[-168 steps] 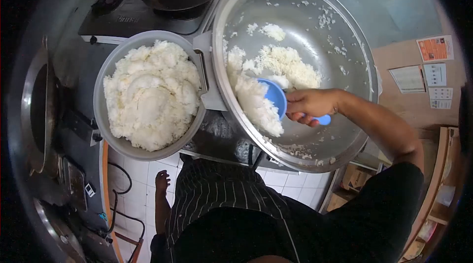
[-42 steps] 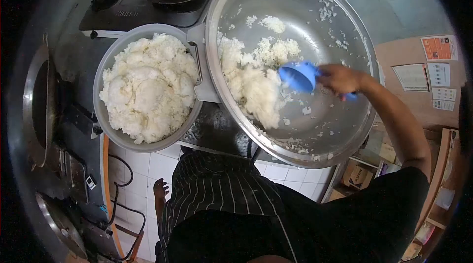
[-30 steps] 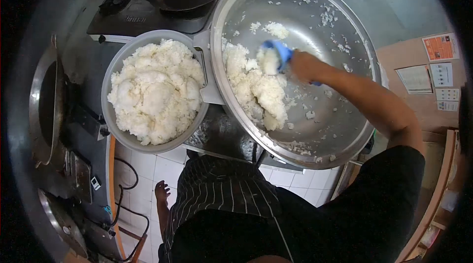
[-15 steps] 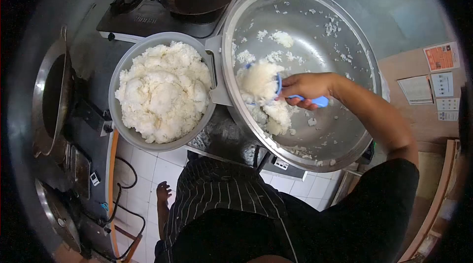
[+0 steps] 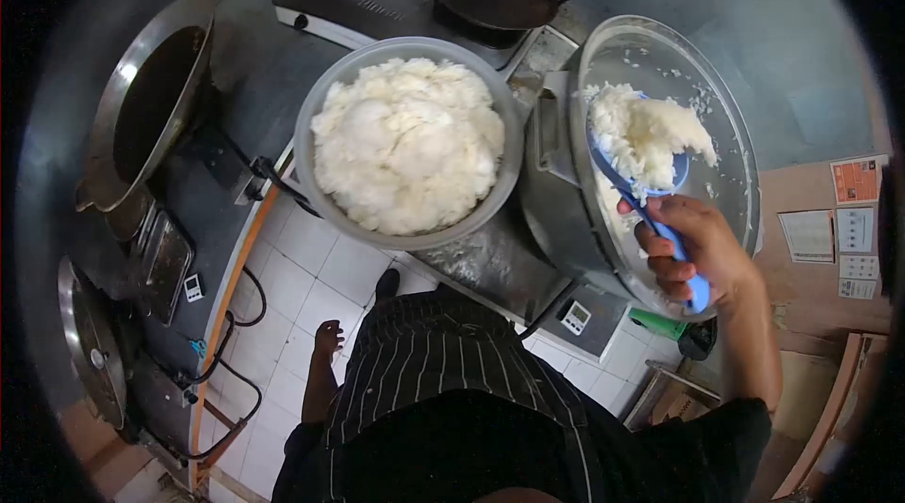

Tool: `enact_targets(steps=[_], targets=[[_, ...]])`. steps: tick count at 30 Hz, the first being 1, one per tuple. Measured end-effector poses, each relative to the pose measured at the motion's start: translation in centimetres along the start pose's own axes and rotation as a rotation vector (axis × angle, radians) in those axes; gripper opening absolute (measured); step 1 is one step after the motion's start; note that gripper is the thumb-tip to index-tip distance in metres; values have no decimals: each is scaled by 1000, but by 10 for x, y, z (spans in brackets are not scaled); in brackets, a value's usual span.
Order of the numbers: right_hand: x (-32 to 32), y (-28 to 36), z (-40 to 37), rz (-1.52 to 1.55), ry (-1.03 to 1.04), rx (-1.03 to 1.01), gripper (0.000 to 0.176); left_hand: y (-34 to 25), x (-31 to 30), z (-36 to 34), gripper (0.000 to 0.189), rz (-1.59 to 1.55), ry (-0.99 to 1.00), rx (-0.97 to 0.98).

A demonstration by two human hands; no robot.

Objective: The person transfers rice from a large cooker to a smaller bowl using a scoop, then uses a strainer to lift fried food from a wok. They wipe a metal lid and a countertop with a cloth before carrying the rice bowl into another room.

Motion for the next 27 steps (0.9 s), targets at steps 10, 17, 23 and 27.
enact_targets(steps=[10,17,23,27], targets=[[121,-110,97,213,-342,-156,19,15,-113,48,25,-228,65,15],[107,-57,105,-767,-1036,-770,34,35,-185,42,36,-56,-106,-42],[91,-62,82,-650,-1134,-744,37,25,-194,44,40,-22,-58,-76],[109,-80,86,-897,-1112,-615,43,5,-183,59,34,-73,-22,-44]])
Point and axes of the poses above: each hand's wrist, its own z-axis towards the middle knuckle, its own x-axis out of the palm, y = z × x, the point moved 9 cm from there along z, towards the middle knuckle, and after that the axes turned 6 degrees about -y, right-handed, at the moved point
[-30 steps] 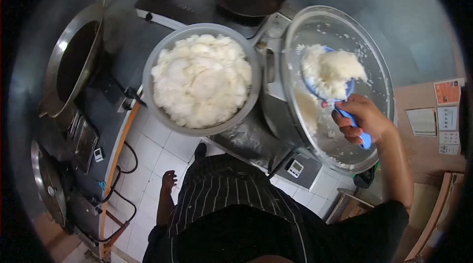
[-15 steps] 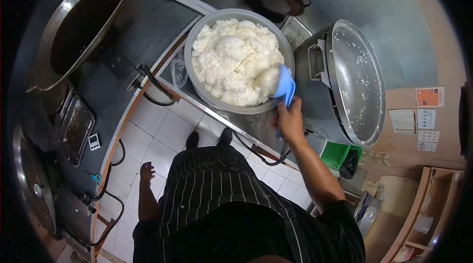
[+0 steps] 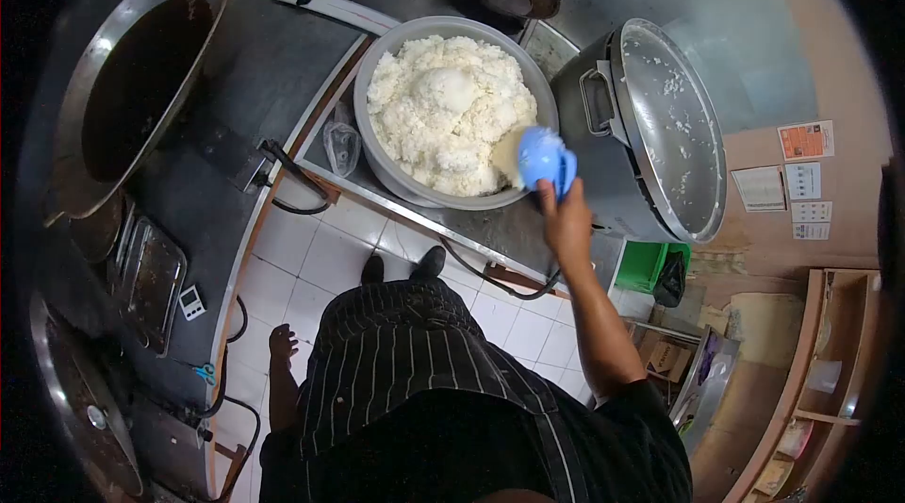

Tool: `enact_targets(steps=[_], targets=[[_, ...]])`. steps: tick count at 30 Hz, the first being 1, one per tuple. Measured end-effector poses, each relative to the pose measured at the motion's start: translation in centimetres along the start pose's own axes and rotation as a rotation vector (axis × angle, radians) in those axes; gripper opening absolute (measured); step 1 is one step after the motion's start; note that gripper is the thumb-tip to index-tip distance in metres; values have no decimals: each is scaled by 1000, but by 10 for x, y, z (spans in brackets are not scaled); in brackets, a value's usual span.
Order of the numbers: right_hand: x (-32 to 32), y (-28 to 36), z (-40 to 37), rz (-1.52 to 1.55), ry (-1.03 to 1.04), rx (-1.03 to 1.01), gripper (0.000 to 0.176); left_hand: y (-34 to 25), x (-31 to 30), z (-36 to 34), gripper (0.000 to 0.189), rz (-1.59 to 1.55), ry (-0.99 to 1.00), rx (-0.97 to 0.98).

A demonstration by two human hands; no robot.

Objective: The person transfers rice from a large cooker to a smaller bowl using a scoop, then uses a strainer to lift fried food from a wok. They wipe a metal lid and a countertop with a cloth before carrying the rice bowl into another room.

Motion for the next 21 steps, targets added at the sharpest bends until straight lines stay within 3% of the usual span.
enact_targets(steps=[3,4,7,13,15,17,21], targets=[[11,12,4,-145,129,-4,47,-13,9,13,32,56,67,85],[14,16,11,-147,140,-65,47,-12,13,26,32,-49,162,-1],[23,35,33,-242,286,-61,44,-24,17,46,32,-43,232,6],[53,36,61,-257,372,-179,45,-78,42,28,34,-28,223,137],[41,35,66,-288,378,-215,45,-83,47,32,35,144,103,148],[27,40,70,-320,388,-261,45,-86,54,29,35,100,174,179],[-34,55,65,-251,315,-224,44,-64,45,43,34,66,113,111]])
Point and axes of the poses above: each hand's wrist, its own z-axis towards the middle knuckle, its own x-axis out of the palm, y = z × x, the point moved 9 cm from there along z, towards the middle knuckle, and after that the axes turned 6 degrees about -y, right-handed, at the moved point
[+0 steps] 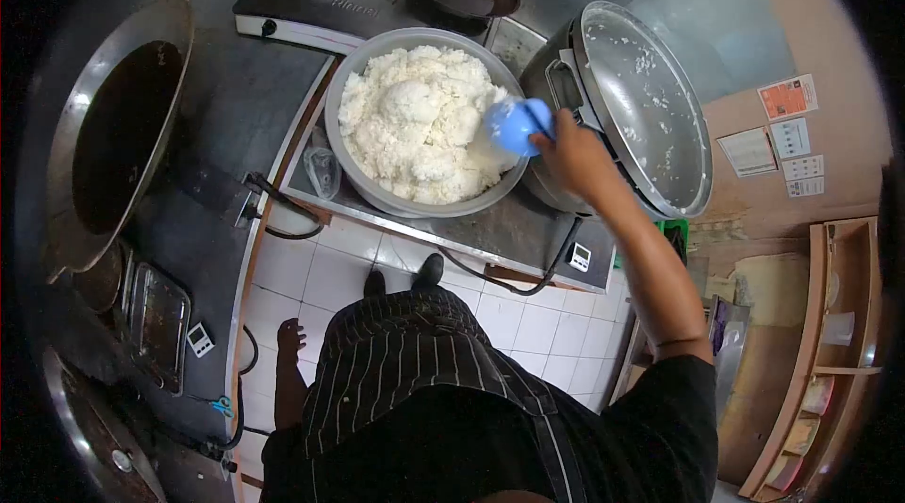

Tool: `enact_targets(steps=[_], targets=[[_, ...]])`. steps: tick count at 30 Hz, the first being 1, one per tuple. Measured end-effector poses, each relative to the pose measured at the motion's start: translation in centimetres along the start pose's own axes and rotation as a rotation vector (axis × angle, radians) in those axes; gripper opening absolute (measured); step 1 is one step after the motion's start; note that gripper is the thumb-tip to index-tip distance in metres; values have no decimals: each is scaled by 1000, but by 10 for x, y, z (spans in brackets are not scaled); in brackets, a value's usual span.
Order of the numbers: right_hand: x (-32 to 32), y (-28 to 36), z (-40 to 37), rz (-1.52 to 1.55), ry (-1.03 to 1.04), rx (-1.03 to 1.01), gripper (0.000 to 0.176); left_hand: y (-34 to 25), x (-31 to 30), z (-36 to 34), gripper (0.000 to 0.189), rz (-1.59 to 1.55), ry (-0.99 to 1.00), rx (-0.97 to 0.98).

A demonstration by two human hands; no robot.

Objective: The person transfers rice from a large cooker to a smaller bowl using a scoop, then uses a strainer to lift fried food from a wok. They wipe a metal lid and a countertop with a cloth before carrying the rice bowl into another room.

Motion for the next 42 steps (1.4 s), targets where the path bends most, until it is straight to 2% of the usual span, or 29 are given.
enact_targets(steps=[2,4,5,6,7,8,10,12,13,14,16,18,19,21,22,23,24,26,28,29,30,32,34,35,37,38,39,40,42], targets=[[-36,-6,-6,7,-58,-11,43,26,9,12,34,-111,206,-124],[-72,-17,-11,203,-82,12,40,21,10,0,34,-30,170,-139],[-87,-25,-11,204,-84,23,40,18,10,-6,35,-35,148,-139],[-102,-39,-8,310,-88,95,38,16,12,-11,36,-39,128,-139],[-111,-58,-4,415,-98,168,37,7,12,-17,38,47,66,-35],[-118,-74,3,414,-108,180,37,9,16,-14,38,56,77,-28],[-141,-107,21,199,-188,150,37,10,21,-4,40,-72,153,-81],[-131,-168,50,156,-178,209,33,6,30,-2,39,-105,223,-127],[-127,-193,68,-56,-209,80,31,3,32,-3,39,-75,174,-112],[-116,-211,81,-267,-235,-51,29,-23,38,-33,38,114,-36,-40],[-88,-258,101,-289,-186,-13,28,-35,50,-51,37,116,-92,-41],[-51,-308,122,-299,-128,27,27,-43,68,-71,33,-22,-13,-58],[-24,-329,133,-287,-76,-3,27,-37,74,-71,30,1,-34,-113],[16,-351,139,-252,-4,-32,27,-25,88,-81,28,-55,19,-105],[39,-348,136,-189,50,-106,27,-13,93,-79,28,-110,44,-140],[57,-337,133,-127,101,-183,27,-17,101,-95,27,-1,-73,-124],[46,-314,130,-108,117,-186,27,-22,110,-105,26,108,-117,47],[27,-294,115,78,530,23,32,-29,137,-123,23,350,43,481],[4,-285,110,119,523,44,37,51,127,-83,25,55,137,211],[8,-281,97,159,675,104,37,78,129,-73,27,-87,153,73],[16,-275,81,201,830,168,37,85,133,-76,30,-26,172,31],[22,-256,77,165,812,105,32,81,131,-83,30,1,128,14],[34,-235,76,-16,815,-56,27,68,134,-90,30,-7,119,-15],[37,-235,79,-9,820,-61,27,57,139,-95,29,-31,118,-39],[21,-204,97,-77,534,-534,25,25,146,-113,29,-114,108,-79],[5,-204,106,-98,429,-517,24,16,145,-118,29,-133,86,-78],[-3,-213,105,-88,571,-271,23,-4,143,-136,31,-168,-27,-28],[-9,-222,97,-83,704,-19,23,-29,144,-151,32,-19,-185,30],[7,-226,88,-150,704,-83,24,-43,140,-161,32,20,-199,66]])
Point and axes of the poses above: each hand's wrist, its own z-axis towards the middle knuckle, its own x-axis out of the palm, y = z × x, the point moved 9 cm from there along z, towards the middle knuckle, and after that the axes turned 6 degrees about -y, right-handed, at the moved point
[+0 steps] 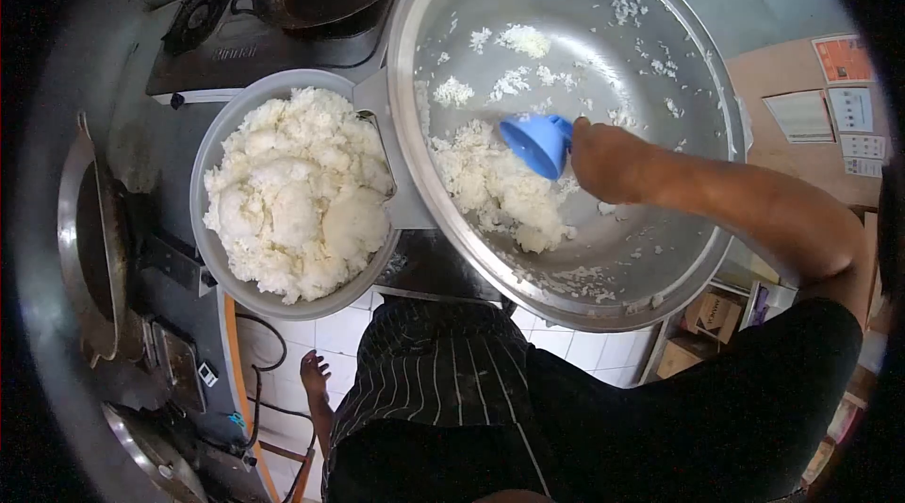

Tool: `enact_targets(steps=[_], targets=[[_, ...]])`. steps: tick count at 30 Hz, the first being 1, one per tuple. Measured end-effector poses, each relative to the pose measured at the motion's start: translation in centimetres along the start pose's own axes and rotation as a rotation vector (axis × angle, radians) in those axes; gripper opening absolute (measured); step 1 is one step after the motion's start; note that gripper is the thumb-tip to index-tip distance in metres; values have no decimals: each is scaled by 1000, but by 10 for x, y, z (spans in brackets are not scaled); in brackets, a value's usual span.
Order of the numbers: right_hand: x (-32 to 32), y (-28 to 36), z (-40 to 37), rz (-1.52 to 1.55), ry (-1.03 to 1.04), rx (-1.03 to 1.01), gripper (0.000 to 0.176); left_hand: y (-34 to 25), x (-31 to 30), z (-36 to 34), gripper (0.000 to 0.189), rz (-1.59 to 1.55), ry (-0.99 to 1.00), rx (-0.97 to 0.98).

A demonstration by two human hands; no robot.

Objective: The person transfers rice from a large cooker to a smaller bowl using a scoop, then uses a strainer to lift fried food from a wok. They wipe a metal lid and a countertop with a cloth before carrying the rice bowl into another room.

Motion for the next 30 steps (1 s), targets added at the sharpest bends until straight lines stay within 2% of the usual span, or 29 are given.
enact_targets(steps=[2,4,5,6,8,9,11,12,13,14,15,16,17,18,20,21,22,24,26,27,28,30], targets=[[15,4,7,-84,-1,-33,26,4,-6,-6,31,-15,-37,-21],[38,18,12,-192,176,-82,31,32,-15,4,29,-6,-39,-99],[40,29,17,-164,141,-238,27,45,-19,10,29,-10,-29,-95],[37,37,12,-170,135,-227,27,62,-22,14,29,-37,-13,-123],[25,53,8,185,180,-45,17,82,-10,23,30,-87,9,-136],[33,49,21,178,169,-45,17,90,-6,22,30,-64,8,-164],[89,59,44,-221,442,-442,15,110,-2,16,31,-9,-3,-224],[89,57,39,-220,439,-444,15,126,-6,13,31,24,-9,-255],[84,43,37,97,442,-212,14,163,-8,59,31,-92,91,-11],[79,27,34,408,424,21,14,162,-2,61,31,-104,88,-3],[79,23,29,401,422,15,14,165,2,55,30,-130,99,-33],[80,22,23,540,443,12,17,168,6,49,30,-158,109,-64],[78,21,18,677,458,10,21,168,13,59,31,-147,166,37],[73,16,11,670,454,3,21,153,18,52,31,-156,162,41],[64,24,-16,973,660,-20,18,143,20,37,30,-50,35,-186],[57,24,-25,956,661,-23,18,163,24,53,29,-313,190,-228],[46,28,-34,1043,648,-32,19,153,25,57,28,-302,268,-137],[32,33,-51,1118,614,-40,20,132,19,56,26,-219,195,-119],[18,43,-68,1252,587,-88,21,74,15,35,24,-6,76,118],[15,47,-76,1276,573,-93,25,64,16,33,23,-184,79,42],[13,56,-88,1257,574,-103,25,62,18,38,24,-247,190,85],[-1,76,-104,1376,402,-37,25,96,14,74,25,-242,201,-158]])
Point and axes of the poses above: each hand's wrist, its own z-axis towards the middle knuckle, its own x-axis out of the palm, y = z × x, the point moved 9 cm from there along z, towards the middle knuckle, and after that the axes turned 6 degrees about -y, right-handed, at the moved point
